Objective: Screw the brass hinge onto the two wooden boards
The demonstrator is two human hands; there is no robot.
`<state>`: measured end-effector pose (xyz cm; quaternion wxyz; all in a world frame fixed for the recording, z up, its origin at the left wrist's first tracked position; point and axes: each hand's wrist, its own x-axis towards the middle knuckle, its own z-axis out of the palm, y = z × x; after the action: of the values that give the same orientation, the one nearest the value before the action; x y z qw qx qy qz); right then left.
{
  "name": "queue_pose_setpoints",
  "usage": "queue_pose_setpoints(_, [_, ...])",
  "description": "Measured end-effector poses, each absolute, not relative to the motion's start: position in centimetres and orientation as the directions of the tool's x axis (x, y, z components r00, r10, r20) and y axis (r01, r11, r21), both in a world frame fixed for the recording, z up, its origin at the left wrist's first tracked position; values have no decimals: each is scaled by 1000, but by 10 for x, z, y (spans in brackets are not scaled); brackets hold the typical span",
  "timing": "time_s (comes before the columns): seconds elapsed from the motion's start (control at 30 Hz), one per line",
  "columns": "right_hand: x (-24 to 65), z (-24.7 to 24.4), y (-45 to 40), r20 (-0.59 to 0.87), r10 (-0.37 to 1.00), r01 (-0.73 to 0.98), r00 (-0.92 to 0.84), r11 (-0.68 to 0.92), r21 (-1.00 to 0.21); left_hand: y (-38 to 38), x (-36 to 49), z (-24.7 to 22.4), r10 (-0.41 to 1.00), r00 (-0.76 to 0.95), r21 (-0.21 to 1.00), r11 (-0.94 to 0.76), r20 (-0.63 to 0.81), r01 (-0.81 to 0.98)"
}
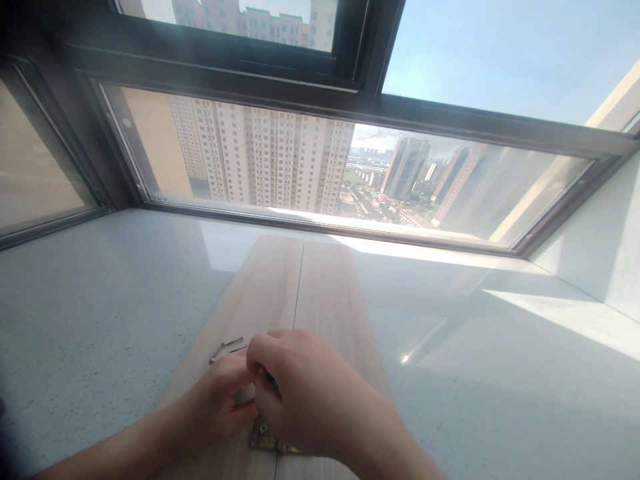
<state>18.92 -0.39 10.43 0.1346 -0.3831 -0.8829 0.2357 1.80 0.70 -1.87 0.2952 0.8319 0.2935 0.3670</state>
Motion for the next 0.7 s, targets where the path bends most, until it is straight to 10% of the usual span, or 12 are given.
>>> queue_pose_setpoints(0.7, [188,105,-6,61,722,581,-690,602,-547,6,18,-19,703,546,694,-665,455,278])
